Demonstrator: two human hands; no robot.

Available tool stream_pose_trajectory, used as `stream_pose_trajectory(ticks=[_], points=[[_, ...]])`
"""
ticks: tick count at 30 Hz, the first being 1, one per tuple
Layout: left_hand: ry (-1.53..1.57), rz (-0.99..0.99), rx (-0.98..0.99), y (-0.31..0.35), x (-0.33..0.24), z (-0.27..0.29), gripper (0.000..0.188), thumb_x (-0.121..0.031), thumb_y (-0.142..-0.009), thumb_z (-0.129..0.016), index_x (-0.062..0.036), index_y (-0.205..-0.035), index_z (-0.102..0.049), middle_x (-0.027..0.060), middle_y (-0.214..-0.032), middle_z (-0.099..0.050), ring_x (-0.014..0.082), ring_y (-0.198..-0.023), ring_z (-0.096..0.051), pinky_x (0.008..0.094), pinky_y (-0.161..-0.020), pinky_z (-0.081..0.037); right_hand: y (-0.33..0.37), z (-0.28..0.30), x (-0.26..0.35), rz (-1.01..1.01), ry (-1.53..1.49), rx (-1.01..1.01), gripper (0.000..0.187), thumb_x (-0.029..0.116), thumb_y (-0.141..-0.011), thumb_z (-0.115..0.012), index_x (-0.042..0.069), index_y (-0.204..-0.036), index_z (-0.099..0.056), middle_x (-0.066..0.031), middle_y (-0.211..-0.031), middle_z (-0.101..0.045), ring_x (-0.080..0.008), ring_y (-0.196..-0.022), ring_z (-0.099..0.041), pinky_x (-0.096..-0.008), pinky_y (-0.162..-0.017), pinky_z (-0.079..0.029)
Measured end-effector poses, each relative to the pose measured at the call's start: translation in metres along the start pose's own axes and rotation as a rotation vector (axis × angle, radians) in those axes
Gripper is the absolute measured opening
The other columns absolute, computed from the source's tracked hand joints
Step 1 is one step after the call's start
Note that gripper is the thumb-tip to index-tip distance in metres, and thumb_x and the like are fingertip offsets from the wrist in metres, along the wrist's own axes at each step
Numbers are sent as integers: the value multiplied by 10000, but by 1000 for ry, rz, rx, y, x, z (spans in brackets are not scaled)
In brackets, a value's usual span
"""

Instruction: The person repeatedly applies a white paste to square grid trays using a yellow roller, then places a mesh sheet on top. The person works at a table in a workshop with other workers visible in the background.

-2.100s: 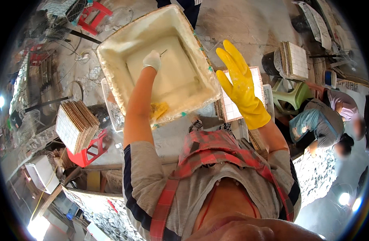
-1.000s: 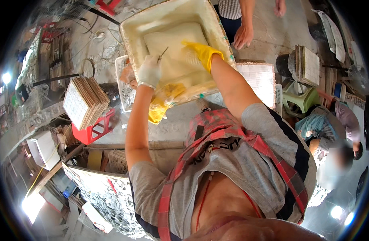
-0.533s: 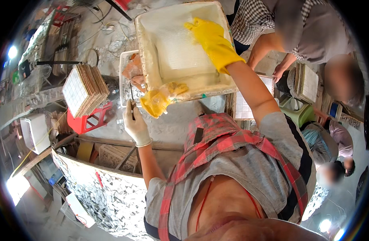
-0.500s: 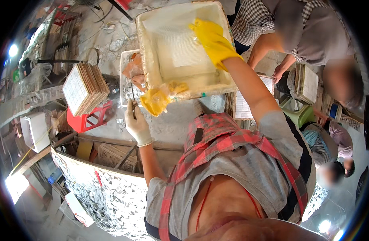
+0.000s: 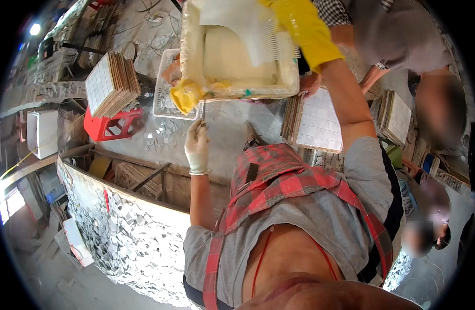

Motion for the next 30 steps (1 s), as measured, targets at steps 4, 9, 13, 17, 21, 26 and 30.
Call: stream_pose_trajectory(ticks=[4,9,13,17,21,26,30], points=[[111,111,175,26,28,-61,367,-115,-1028,-597,19,-1369,-586,86,-1196,-704,67,-833,-624,207,-661,-490,72,126,-11,-106,-250,11,345,346,-1011,-558,133,-1241,-702,-129,-1109,-745,-270,-971,-721,-412,-838,-554],[188,167,419,70,46,-141,402,-166,-1032,-592,31,-1382,-567,74,-1078,-726,60,-735,-592,183,-601,-427,188,169,-62,-314,-563,43,333,330,-1004,-600,125,-1243,-706,-117,-1078,-751,-240,-941,-728,-380,-807,-566],[290,312,742,125,75,-180,431,-148,-1036,-575,46,-1417,-517,60,-1023,-699,66,-675,-556,198,-552,-383,295,164,-104,-536,-653,50,326,316,-998,-634,119,-1245,-710,-107,-1053,-757,-215,-917,-734,-354,-783,-575],[369,490,835,180,138,-196,412,-143,-1033,-583,42,-1397,-534,66,-1141,-691,73,-709,-590,195,-571,-420,394,126,-141,-760,-722,65,322,303,-992,-667,112,-1247,-713,-98,-1028,-762,-191,-893,-739,-329,-759,-584],[210,547,883,211,195,-212,378,-151,-1026,-603,21,-1362,-578,41,-1180,-691,69,-790,-618,200,-605,-451,487,100,-156,-995,-726,78,343,280,-969,-714,55,-1227,-714,-106,-1047,-753,-169,-887,-723,-277,-742,-555],[-16,508,896,213,244,-231,354,-176,-1018,-624,-9,-1330,-629,14,-1173,-703,59,-799,-613,201,-590,-456,571,56,-179,-1208,-781,113,369,303,-955,-722,29,-1202,-721,-85,-1103,-736,-153,-948,-702,-248,-791,-534],[-166,417,845,173,254,-259,319,-159,-994,-653,-14,-1278,-671,12,-1119,-734,55,-770,-618,196,-580,-458,581,34,-194,-1214,-873,52,320,267,-986,-659,10,-1162,-731,-74,-1078,-727,-139,-962,-686,-241,-809,-519]])
Point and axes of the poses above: each hand's wrist, its own y-axis away from the middle knuckle, its own z-axis out of the back of the hand, x = y × z, the point moved 5 cm from there along -y, towards the middle knuckle
